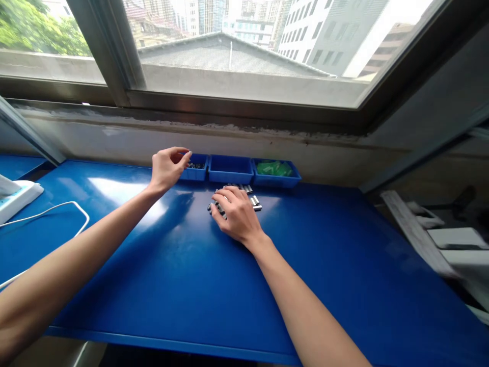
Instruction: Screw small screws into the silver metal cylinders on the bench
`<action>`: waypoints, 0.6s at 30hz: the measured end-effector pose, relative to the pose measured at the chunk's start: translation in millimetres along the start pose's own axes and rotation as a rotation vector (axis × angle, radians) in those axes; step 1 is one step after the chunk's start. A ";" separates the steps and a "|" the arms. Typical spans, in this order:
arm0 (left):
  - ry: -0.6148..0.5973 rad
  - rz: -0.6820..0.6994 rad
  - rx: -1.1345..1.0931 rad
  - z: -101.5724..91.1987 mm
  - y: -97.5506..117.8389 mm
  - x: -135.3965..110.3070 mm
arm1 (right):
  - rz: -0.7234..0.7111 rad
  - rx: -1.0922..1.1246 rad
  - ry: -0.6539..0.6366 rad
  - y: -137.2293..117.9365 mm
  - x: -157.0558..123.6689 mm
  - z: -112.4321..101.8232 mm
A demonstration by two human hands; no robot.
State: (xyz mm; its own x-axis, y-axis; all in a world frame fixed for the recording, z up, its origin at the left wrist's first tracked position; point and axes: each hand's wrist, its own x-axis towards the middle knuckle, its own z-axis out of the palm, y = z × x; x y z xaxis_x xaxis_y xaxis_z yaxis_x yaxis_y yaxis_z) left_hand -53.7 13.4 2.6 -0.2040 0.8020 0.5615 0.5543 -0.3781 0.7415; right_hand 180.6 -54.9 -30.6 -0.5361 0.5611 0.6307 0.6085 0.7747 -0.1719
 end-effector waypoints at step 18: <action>-0.733 0.641 0.064 5.1 -5.4 -63.7 | 0.283 -0.155 0.173 0.6 2.8 14.3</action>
State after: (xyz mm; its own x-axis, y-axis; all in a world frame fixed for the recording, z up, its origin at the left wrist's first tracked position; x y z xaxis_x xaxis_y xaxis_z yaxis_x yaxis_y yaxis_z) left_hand -39.6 -33.3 -39.0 0.6923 0.5498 0.4675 0.4324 -0.8346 0.3412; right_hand 171.1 -48.6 -39.8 -0.2349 0.6787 0.6958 0.8071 0.5351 -0.2494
